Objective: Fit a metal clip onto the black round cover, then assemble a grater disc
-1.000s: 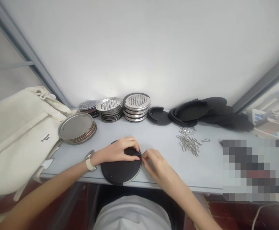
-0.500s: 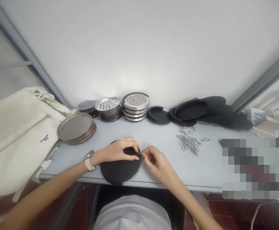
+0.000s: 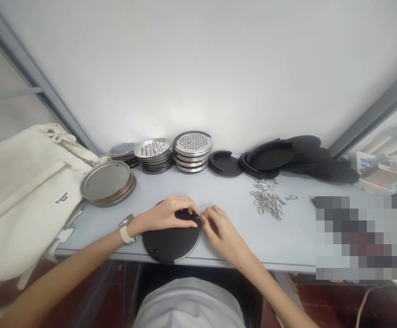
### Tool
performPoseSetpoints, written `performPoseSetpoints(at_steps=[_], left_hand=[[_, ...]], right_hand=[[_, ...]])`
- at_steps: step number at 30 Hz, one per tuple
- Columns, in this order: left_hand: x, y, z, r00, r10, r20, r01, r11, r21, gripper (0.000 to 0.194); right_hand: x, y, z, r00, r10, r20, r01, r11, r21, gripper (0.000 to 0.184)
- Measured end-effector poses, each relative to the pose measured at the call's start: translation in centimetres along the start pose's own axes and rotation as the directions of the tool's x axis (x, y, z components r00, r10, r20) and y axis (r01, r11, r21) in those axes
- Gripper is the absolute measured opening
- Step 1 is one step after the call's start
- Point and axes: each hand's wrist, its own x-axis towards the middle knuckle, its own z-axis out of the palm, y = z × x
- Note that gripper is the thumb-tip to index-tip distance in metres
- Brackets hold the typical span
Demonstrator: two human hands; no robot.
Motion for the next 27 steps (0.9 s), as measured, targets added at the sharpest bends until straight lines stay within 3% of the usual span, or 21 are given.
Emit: performPoseSetpoints(at_steps=[13,21,27], left_hand=[[-0.02,-0.02,-0.05,1.000,0.006,0.014,-0.006,1.000,-0.010,0.018],[-0.04,-0.06,-0.04,1.000,-0.009,0.018,0.010,1.000,-0.020,0.019],[-0.05,0.13,-0.12,1.000,-0.023,0.019,0.023,1.000,-0.010,0.019]], right_hand=[[0.03,-0.03,-0.09,0.999,-0.032,-0.006,0.032,0.998,-0.045,0.019],[0.03,0.50,0.69,0.996,-0.090,-0.004,0.087,0.977,-0.195,0.023],[0.12,0.50,0.49,0.995,-0.096,-0.013,0.091,0.975,-0.201,0.027]])
